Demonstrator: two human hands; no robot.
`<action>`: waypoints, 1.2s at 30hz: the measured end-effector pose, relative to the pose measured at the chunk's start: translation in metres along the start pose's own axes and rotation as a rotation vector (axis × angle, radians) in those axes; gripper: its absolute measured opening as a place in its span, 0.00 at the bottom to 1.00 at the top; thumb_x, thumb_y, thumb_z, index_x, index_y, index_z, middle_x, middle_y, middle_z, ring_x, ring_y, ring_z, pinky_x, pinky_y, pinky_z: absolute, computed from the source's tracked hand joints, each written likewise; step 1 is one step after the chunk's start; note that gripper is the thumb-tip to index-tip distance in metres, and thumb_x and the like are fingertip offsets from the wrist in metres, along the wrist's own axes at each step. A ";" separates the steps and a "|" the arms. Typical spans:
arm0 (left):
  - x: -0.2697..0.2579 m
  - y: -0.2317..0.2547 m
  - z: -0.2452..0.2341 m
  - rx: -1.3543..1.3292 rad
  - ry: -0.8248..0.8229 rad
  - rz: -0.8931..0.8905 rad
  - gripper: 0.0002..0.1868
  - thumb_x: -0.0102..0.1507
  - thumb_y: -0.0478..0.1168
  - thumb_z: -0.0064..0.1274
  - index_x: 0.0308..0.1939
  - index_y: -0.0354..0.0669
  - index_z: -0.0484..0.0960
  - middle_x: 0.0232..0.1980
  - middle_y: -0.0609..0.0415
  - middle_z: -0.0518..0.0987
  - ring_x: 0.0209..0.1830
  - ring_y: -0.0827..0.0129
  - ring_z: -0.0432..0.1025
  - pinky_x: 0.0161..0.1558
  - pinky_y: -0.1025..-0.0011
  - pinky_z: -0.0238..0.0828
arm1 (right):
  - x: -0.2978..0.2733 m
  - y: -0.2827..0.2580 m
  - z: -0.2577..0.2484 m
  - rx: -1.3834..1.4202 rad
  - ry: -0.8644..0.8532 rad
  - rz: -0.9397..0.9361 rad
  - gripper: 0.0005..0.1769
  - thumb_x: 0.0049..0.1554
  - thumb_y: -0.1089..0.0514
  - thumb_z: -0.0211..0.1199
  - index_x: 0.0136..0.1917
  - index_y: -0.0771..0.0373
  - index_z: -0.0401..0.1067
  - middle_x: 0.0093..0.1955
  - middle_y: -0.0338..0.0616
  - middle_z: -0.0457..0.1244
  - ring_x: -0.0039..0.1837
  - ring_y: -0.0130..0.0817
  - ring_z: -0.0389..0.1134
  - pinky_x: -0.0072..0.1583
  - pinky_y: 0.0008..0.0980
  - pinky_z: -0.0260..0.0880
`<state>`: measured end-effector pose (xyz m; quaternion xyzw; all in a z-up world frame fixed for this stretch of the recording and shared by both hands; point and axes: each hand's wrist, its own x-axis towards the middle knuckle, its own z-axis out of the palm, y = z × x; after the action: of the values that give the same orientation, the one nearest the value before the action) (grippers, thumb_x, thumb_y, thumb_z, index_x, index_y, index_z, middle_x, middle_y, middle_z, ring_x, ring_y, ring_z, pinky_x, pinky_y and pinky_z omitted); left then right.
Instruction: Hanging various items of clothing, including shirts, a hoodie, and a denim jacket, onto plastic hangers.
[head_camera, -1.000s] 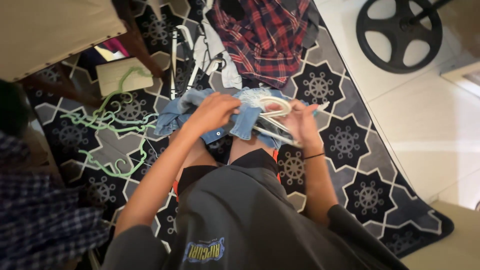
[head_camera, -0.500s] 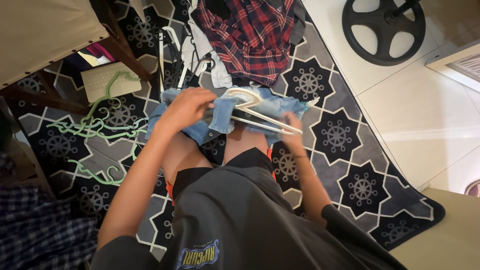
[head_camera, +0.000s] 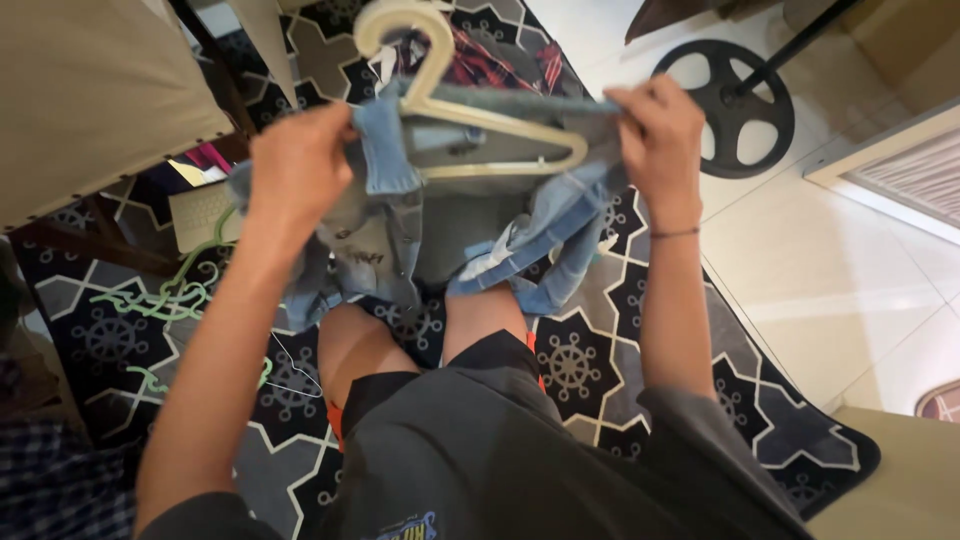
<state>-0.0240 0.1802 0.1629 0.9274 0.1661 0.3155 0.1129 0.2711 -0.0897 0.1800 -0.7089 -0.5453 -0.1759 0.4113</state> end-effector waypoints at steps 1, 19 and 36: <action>0.005 0.002 -0.010 0.037 0.044 -0.014 0.06 0.61 0.28 0.52 0.39 0.40 0.75 0.38 0.46 0.83 0.39 0.42 0.77 0.35 0.48 0.69 | 0.012 -0.011 -0.001 -0.026 0.023 -0.064 0.13 0.56 0.72 0.65 0.55 0.66 0.80 0.44 0.50 0.63 0.44 0.43 0.66 0.46 0.37 0.65; -0.001 0.007 -0.081 0.245 0.197 -0.190 0.07 0.61 0.31 0.56 0.42 0.41 0.77 0.39 0.46 0.84 0.36 0.43 0.77 0.33 0.44 0.66 | 0.050 -0.084 0.065 -0.034 0.239 0.022 0.06 0.61 0.63 0.68 0.50 0.65 0.73 0.46 0.52 0.65 0.47 0.50 0.69 0.48 0.43 0.68; -0.003 0.012 -0.111 0.057 0.230 -0.082 0.03 0.68 0.34 0.58 0.43 0.43 0.80 0.32 0.43 0.78 0.34 0.44 0.74 0.35 0.50 0.64 | 0.078 -0.142 0.031 0.023 0.249 -0.386 0.22 0.67 0.45 0.60 0.61 0.67 0.70 0.58 0.56 0.64 0.62 0.56 0.64 0.65 0.50 0.59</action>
<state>-0.0925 0.1797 0.2509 0.8803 0.2248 0.4102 0.0793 0.1615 -0.0072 0.2708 -0.5596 -0.6176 -0.3311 0.4425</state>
